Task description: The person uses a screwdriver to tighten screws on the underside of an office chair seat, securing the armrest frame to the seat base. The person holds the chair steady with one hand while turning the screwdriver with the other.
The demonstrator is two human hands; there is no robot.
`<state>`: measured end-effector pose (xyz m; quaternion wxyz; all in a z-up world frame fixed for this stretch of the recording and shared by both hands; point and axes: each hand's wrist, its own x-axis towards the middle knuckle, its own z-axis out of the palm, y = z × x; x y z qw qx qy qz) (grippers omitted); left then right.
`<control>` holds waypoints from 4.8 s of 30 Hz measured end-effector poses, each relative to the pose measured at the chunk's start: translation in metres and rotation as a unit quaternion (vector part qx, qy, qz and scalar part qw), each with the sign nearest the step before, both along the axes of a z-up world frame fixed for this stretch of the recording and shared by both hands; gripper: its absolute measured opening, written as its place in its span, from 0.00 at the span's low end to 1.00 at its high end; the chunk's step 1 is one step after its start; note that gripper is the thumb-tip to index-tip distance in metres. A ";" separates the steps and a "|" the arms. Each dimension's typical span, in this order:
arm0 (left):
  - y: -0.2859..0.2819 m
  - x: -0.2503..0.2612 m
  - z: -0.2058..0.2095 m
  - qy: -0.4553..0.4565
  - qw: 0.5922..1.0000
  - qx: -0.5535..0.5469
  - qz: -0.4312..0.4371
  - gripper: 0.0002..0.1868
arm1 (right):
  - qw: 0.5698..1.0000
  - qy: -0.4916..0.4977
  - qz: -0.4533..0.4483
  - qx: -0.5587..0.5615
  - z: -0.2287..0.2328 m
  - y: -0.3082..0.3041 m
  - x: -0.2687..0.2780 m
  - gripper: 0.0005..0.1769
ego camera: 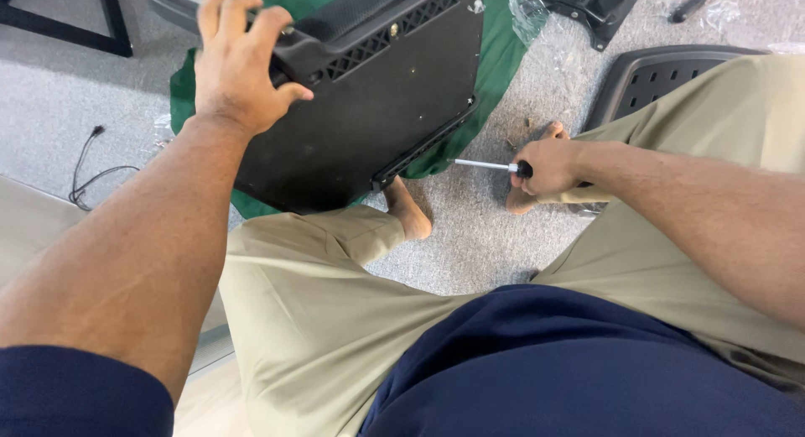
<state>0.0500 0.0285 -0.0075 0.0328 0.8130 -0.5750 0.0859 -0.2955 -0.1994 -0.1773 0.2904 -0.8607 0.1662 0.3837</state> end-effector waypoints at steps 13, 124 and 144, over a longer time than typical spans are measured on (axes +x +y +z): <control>0.006 0.001 0.027 0.008 0.991 0.026 0.129 0.42 | 0.939 -0.153 -0.280 0.128 0.026 -0.014 0.020 0.14; -0.100 -0.086 0.028 0.059 0.957 0.283 0.019 0.59 | 0.740 -0.418 -0.512 0.126 0.092 -0.009 0.043 0.06; -0.159 -0.151 -0.013 0.096 0.993 0.059 -0.018 0.36 | 0.716 -0.382 -0.545 0.210 0.085 -0.014 0.047 0.07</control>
